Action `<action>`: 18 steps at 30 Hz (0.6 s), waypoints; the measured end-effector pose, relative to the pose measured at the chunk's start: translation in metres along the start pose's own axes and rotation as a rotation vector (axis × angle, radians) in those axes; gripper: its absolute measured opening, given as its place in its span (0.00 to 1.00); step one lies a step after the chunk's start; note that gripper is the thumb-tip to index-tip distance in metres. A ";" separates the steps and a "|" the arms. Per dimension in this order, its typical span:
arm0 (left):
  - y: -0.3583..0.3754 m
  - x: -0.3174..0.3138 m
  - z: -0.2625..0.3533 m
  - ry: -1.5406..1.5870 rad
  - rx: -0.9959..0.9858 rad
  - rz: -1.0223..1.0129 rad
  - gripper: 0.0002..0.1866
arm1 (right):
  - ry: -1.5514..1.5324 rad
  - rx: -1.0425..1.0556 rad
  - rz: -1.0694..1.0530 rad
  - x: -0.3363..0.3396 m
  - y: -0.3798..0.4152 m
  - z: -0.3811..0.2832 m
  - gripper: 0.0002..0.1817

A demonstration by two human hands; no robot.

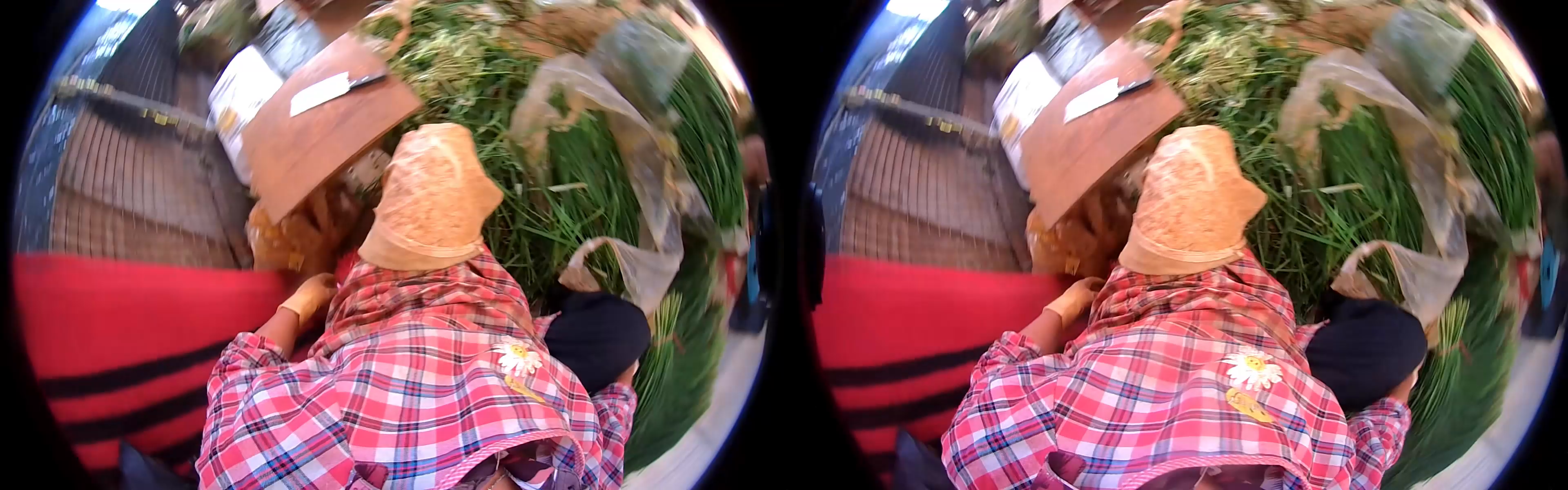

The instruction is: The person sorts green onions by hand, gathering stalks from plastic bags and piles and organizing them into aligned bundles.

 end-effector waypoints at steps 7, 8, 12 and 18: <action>-0.016 -0.087 -0.092 0.380 0.227 -0.083 0.23 | -0.121 -0.246 -0.182 0.029 0.006 0.043 0.39; -0.019 -0.081 -0.090 0.339 0.236 -0.042 0.22 | -0.167 -0.321 -0.191 0.035 0.013 0.048 0.38; -0.058 -0.090 -0.086 0.590 0.420 -0.131 0.12 | -0.297 -0.592 -0.229 0.066 0.053 0.056 0.35; -0.088 -0.075 -0.079 0.931 0.456 0.024 0.08 | -0.325 -0.732 -0.294 0.081 0.064 0.023 0.31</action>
Point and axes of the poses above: each hand's wrist, its own y-axis away from the middle knuckle, its own x-axis out of the back of the hand, z = x × y, the point moved 5 cm from there along -y, towards the middle knuckle, and after that the axes turned 14 degrees about x, right-handed, at the moved point
